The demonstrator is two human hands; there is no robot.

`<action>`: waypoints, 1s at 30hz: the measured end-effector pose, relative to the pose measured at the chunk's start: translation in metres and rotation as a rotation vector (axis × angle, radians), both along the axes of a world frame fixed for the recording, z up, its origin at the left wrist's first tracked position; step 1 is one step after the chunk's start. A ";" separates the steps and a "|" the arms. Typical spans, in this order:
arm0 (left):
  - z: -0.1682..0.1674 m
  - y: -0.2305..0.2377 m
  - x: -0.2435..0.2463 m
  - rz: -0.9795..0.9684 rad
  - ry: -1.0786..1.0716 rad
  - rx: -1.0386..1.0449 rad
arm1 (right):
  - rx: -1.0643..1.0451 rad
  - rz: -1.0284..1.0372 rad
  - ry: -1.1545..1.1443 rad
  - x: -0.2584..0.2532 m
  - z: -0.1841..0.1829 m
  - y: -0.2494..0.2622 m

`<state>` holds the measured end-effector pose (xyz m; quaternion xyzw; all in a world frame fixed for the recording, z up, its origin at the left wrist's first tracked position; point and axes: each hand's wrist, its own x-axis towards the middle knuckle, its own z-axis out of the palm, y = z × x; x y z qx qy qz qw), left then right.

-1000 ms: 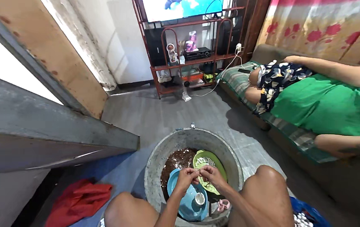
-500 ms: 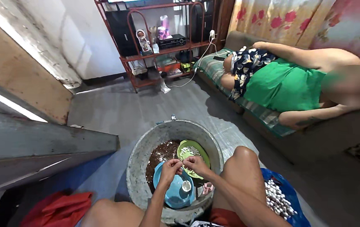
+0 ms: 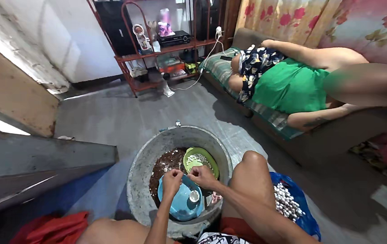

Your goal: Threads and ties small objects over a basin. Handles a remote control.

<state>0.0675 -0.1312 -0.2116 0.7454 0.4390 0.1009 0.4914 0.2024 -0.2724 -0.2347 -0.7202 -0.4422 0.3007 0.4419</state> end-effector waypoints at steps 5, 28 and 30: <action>-0.003 0.039 -0.017 0.239 0.042 0.078 | 0.039 -0.093 0.084 0.008 -0.001 -0.008; 0.032 0.003 0.003 0.112 -0.576 -0.555 | 0.028 -0.040 0.149 0.050 0.062 0.014; 0.039 0.006 0.001 0.099 -0.611 -0.582 | 0.149 -0.293 0.212 0.087 0.087 0.006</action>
